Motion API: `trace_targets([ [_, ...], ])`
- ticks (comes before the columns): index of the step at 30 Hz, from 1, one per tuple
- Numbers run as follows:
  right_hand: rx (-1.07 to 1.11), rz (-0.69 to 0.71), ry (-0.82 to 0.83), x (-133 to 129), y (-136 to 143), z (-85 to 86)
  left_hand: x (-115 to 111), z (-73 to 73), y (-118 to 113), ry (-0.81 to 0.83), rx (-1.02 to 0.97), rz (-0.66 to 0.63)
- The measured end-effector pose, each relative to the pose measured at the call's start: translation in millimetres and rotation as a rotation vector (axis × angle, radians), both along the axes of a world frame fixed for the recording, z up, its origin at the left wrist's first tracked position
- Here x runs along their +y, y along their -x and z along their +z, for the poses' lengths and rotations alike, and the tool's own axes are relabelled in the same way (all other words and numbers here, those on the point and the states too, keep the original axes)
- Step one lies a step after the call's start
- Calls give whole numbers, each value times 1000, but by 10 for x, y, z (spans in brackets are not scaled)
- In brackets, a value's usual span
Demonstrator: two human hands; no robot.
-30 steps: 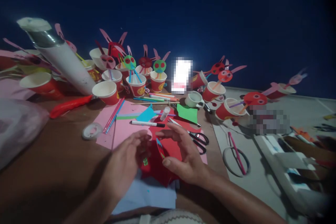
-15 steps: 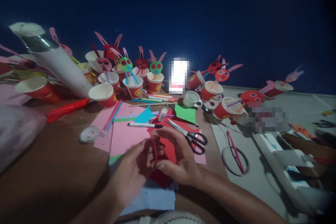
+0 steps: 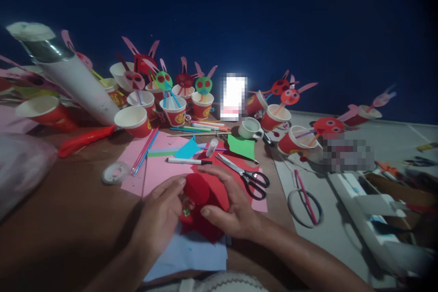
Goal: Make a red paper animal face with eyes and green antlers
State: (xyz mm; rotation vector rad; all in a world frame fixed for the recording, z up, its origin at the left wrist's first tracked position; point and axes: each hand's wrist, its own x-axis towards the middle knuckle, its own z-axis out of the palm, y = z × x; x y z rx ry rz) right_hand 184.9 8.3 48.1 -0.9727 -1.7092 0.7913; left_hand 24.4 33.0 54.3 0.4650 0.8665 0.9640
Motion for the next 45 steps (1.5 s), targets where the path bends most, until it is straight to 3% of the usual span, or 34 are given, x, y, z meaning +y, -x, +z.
trace_targets([
  [4, -1, -19, 82, -20, -55, -4, 22, 21, 13, -81, 115, 25],
  [12, 74, -232, 281, -27, -23, -27, 18, -5, -9, -95, 305, -45],
  [24, 544, -124, 585, -3, 74, -127, -19, -84, -36, -16, 88, -112],
  [29, 546, -138, 584, 5, 133, -143, -30, -100, -56, -4, 37, -147],
  [37, 485, -71, 527, 13, 89, -246, 31, -101, -24, 70, 37, -50],
  [40, 327, -165, 437, 142, -78, -226, 102, -80, 31, 55, 32, -16],
  [43, 91, -327, 320, 351, -265, -184, 202, -37, 86, -6, 25, -91],
  [45, -41, -363, 275, 497, -340, -183, 281, 0, 100, -46, 35, -161],
])
